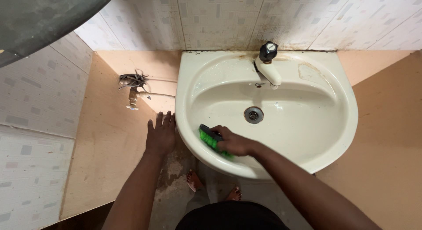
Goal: The person scrubs a white bathroom sink using a green scrubbing brush. They repeatedly wet the brush under the tap and scrub the basin, faucet, and drain area.
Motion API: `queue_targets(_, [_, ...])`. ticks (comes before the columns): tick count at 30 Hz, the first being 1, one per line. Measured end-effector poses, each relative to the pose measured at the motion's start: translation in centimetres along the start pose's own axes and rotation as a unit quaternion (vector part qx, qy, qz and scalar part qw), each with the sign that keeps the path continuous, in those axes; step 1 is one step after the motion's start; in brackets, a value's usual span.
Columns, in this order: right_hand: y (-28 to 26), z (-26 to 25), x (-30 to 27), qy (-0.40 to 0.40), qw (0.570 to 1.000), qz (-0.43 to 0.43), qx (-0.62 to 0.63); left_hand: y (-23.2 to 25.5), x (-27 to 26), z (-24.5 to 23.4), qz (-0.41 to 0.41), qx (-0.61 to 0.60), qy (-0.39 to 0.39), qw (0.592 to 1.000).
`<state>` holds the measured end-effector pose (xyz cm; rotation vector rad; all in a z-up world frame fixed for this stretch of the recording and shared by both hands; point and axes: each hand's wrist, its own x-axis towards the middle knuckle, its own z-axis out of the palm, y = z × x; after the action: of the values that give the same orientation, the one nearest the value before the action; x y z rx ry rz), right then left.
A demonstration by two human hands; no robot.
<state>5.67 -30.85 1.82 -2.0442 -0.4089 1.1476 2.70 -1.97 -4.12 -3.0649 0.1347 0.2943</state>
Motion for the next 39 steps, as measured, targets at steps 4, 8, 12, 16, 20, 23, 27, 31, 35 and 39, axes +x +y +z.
queue_targets(4, [6.5,-3.0,-0.5,0.056,0.953,0.124,-0.269,0.3,0.3,-1.0,-0.008,-0.004,-0.007,1.000])
queue_targets(8, [11.6,-5.4,-0.9,0.084,0.936,0.179,-0.292,0.0,0.6,-2.3,-0.064,-0.083,0.032,0.994])
queue_targets(12, [10.0,-3.0,0.5,0.070,0.943,0.158,-0.283,0.3,2.2,-3.8,-0.118,-0.214,0.139,0.960])
queue_targets(16, [2.9,0.5,1.2,0.069,0.971,0.102,-0.207,2.2,2.4,-5.3,-0.048,-0.203,0.216,0.954])
queue_targets(20, [-3.4,1.8,0.8,0.089,0.983,0.067,-0.146,4.2,1.0,-6.3,-0.026,-0.164,0.202,0.965])
queue_targets(23, [-6.3,3.1,-0.4,0.134,0.976,0.074,-0.156,4.6,0.8,-6.8,-0.025,-0.154,0.196,0.968])
queue_targets(27, [-8.5,4.8,-2.8,0.182,0.964,0.069,-0.181,4.5,0.7,-7.2,-0.014,-0.142,0.193,0.971])
queue_targets(31, [-8.0,5.4,-4.3,0.173,0.955,0.049,-0.237,4.6,0.5,-7.2,-0.025,-0.144,0.186,0.972])
queue_targets(35, [-3.9,2.2,-4.9,0.044,0.961,0.105,-0.252,4.8,0.6,-7.1,-0.038,-0.135,0.174,0.975])
queue_targets(39, [-0.7,-0.2,-6.3,0.007,0.964,0.111,-0.243,5.0,0.6,-6.9,-0.042,-0.122,0.178,0.975])
